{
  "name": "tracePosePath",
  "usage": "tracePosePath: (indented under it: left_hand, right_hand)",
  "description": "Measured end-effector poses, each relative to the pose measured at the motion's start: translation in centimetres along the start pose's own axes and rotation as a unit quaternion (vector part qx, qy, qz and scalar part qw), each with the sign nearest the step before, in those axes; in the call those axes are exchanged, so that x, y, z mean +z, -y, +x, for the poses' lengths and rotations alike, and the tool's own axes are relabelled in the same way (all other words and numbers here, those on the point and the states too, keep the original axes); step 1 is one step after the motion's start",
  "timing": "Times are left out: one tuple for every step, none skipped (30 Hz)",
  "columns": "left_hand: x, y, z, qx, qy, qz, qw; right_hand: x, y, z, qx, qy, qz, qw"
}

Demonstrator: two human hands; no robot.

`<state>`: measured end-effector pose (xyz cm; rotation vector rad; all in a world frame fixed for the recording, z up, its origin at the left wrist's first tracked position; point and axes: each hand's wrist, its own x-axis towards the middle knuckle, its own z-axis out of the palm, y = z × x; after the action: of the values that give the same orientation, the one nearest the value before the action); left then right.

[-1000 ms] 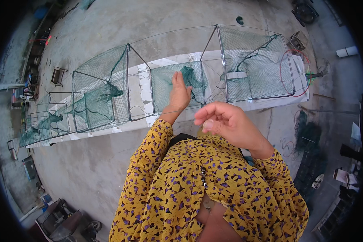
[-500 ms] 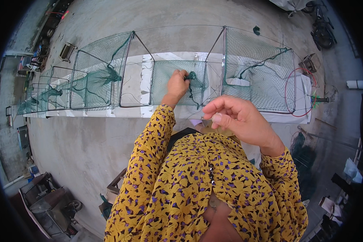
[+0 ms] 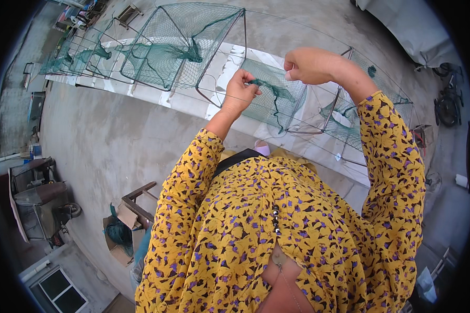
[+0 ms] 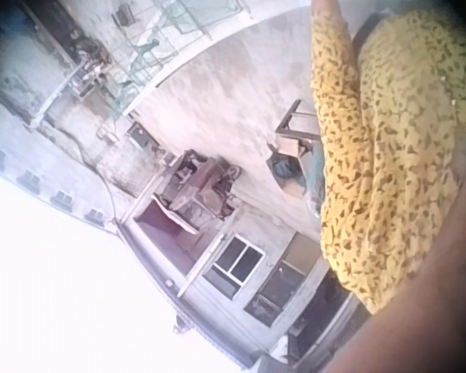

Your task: The person assembles green mesh fishing traps by threading and tying wire through the metal frames and netting, moving from one trap to another along a series of traps laid out on a table.

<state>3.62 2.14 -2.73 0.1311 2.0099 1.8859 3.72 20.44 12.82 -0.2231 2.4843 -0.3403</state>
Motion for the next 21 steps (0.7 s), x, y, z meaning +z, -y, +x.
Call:
tracePosePath:
  left_hand:
    - [0.0, -0.3, 0.3, 0.0, -0.001, -0.002, 1.0]
    - [0.0, -0.6, 0.4, -0.011, -0.038, -0.049, 0.998]
    - [0.1, -0.9, 0.5, -0.023, -0.073, -0.095, 0.993]
    - [0.0, -1.4, 0.6, -0.039, -0.1, -0.119, 0.987]
    - [-0.4, -1.1, 0.4, -0.04, -0.106, -0.122, 0.986]
    - [-1.1, -0.6, 0.4, -0.049, -0.115, -0.114, 0.986]
    - [-1.4, -0.2, 0.2, -0.059, -0.123, -0.105, 0.985]
    - [-1.3, -0.2, -0.1, -0.046, -0.1, -0.075, 0.991]
    - [-0.9, 0.0, -0.1, -0.049, -0.097, -0.078, 0.991]
    - [-0.6, 0.2, -0.1, 0.081, -0.081, 0.121, 0.986]
    - [-0.3, -0.1, 0.0, 0.208, -0.063, 0.315, 0.924]
    - [-0.1, -0.8, 0.0, 0.14, -0.06, 0.329, 0.932]
    - [-0.1, -0.8, 0.4, 0.14, -0.06, 0.328, 0.932]
    - [-0.2, -1.1, 1.1, 0.148, -0.081, 0.353, 0.92]
    - [-0.4, -1.5, 1.6, 0.155, -0.102, 0.378, 0.907]
    - [-0.8, -1.9, 2.1, 0.192, -0.102, 0.363, 0.906]
    - [-1.0, -2.1, 2.8, 0.196, -0.103, 0.363, 0.905]
    - [-1.2, -2.3, 3.5, 0.167, -0.063, 0.28, 0.943]
    - [-1.4, -2.4, 3.8, 0.137, -0.023, 0.194, 0.971]
    - [-1.1, -2.4, 3.8, 0.134, -0.004, 0.217, 0.967]
    - [-1.0, -2.2, 3.9, 0.139, -0.003, 0.219, 0.966]
  right_hand:
    - [-0.1, 0.5, 0.7, -0.011, 0.043, -0.091, 0.995]
    - [0.0, 0.9, 0.7, -0.013, 0.046, -0.093, 0.994]
    - [-0.2, 1.2, 0.5, -0.026, 0.078, -0.095, 0.992]
    - [-0.4, 1.3, 0.0, -0.038, 0.11, -0.095, 0.989]
    - [-0.6, 1.6, -1.0, -0.041, 0.113, -0.1, 0.988]
    - [-0.8, 1.7, -2.2, -0.049, 0.09, -0.119, 0.988]
    - [-0.7, 1.4, -2.9, -0.056, 0.066, -0.138, 0.987]
    - [-0.6, 0.5, -3.3, -0.057, 0.068, -0.14, 0.986]
    - [-0.4, -0.6, -3.9, -0.033, 0.058, -0.162, 0.985]
    - [-0.2, -1.5, -4.3, -0.009, 0.049, -0.184, 0.982]
    - [-0.1, -2.0, -4.7, -0.009, 0.049, -0.184, 0.982]
    - [-0.1, -2.4, -5.1, -0.005, 0.033, -0.173, 0.984]
    - [0.0, -2.5, -5.4, -0.001, 0.017, -0.163, 0.987]
    - [0.0, -2.1, -5.7, -0.001, 0.015, -0.164, 0.986]
    - [-0.1, -1.5, -6.0, -0.005, 0.017, -0.154, 0.988]
    - [-0.2, -1.1, -6.0, -0.01, 0.02, -0.144, 0.989]
    - [-0.3, -1.1, -5.9, -0.009, 0.016, -0.145, 0.989]
    - [-0.2, -1.2, -5.7, -0.003, 0.01, -0.12, 0.993]
    - [-0.1, -1.2, -5.4, 0.001, 0.005, -0.095, 0.995]
    - [0.1, -1.5, -5.1, 0.004, 0.0, -0.095, 0.995]
    - [0.3, -1.9, -4.4, -0.004, -0.008, -0.104, 0.994]
